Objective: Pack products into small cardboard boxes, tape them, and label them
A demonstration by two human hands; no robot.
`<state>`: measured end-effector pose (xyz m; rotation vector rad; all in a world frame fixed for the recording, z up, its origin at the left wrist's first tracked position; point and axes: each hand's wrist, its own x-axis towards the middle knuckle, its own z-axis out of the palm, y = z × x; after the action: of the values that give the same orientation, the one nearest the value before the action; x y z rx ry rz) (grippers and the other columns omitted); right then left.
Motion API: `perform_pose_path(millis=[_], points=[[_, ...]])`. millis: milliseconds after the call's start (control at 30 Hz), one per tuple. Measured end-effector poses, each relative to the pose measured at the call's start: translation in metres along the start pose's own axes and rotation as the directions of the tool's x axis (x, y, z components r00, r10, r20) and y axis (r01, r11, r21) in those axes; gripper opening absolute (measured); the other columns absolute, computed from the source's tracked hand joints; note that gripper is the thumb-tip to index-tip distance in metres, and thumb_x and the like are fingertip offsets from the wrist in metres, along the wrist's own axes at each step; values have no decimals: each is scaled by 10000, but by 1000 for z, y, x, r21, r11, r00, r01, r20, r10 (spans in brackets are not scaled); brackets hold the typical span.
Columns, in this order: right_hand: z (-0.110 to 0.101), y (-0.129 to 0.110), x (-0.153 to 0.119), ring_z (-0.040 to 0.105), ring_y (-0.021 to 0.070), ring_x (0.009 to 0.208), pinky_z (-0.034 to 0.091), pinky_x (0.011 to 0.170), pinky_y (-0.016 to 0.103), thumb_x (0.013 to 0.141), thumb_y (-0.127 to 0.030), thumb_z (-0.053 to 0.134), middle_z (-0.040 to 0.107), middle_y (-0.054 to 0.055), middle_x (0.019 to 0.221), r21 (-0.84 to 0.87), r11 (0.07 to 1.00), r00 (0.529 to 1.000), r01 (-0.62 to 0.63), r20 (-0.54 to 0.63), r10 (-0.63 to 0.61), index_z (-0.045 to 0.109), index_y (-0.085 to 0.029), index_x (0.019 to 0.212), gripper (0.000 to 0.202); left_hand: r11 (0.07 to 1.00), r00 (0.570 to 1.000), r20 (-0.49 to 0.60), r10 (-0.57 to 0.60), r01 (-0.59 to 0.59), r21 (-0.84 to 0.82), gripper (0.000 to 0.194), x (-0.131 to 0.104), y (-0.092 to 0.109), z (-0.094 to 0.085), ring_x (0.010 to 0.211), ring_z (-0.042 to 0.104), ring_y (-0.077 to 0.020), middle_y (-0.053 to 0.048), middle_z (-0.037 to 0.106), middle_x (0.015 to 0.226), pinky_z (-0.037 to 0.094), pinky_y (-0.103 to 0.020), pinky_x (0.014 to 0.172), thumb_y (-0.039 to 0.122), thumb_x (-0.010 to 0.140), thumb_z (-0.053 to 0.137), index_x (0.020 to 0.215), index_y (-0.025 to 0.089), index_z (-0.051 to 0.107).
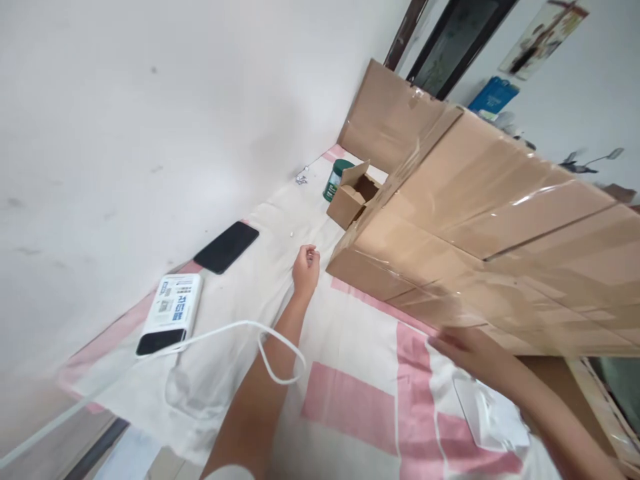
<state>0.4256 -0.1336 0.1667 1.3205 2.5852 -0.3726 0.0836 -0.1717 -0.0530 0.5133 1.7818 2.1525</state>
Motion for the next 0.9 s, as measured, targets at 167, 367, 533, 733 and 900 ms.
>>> perform_pose_path(millis=[167, 367, 533, 733, 900], points=[[12, -196, 99, 711, 246, 952, 497, 793, 310, 930, -496, 595, 771, 92, 1054, 81, 922, 919, 379, 79, -385, 733, -198, 1017, 340, 999, 1000, 28, 10, -11, 37, 153, -1, 2, -5, 824, 647, -181, -29, 687, 915, 498, -296, 800, 280, 918, 568, 1046, 220, 624], [43, -288, 206, 670, 287, 1168, 513, 951, 340, 903, -390, 628, 707, 160, 1275, 156, 958, 966, 239, -136, -219, 662, -140, 1221, 406, 999, 999, 30, -14, 13, 30, 185, 0, 5, -10, 829, 654, -219, -39, 697, 889, 486, -318, 773, 237, 864, 598, 1044, 211, 630], [49, -291, 236, 646, 326, 1224, 527, 1000, 388, 830, -289, 664, 655, 211, 1318, 246, 956, 965, 159, -241, -98, 620, -111, 1257, 464, 999, 1000, 6, -20, 20, -37, 158, 1, 14, -10, 824, 650, -189, -27, 694, 889, 492, -295, 769, 288, 904, 584, 1041, 219, 624], [27, -288, 276, 569, 337, 1330, 487, 1094, 429, 795, -259, 659, 447, 266, 1538, 466, 880, 917, 93, -385, 107, 515, -74, 1373, 624, 992, 996, -83, -14, 3, -130, 181, 4, 11, -12, 726, 624, -161, -11, 656, 837, 489, -278, 703, 317, 880, 594, 1032, 218, 605], [17, -296, 303, 499, 336, 1410, 451, 1145, 415, 822, -260, 635, 287, 277, 1637, 663, 740, 851, 108, -446, 276, 367, -72, 1522, 773, 976, 973, -213, 85, -124, -179, 203, 49, 44, -11, 1001, 661, -170, -51, 667, 1035, 505, -290, 897, 384, 954, 534, 1076, 228, 578]])
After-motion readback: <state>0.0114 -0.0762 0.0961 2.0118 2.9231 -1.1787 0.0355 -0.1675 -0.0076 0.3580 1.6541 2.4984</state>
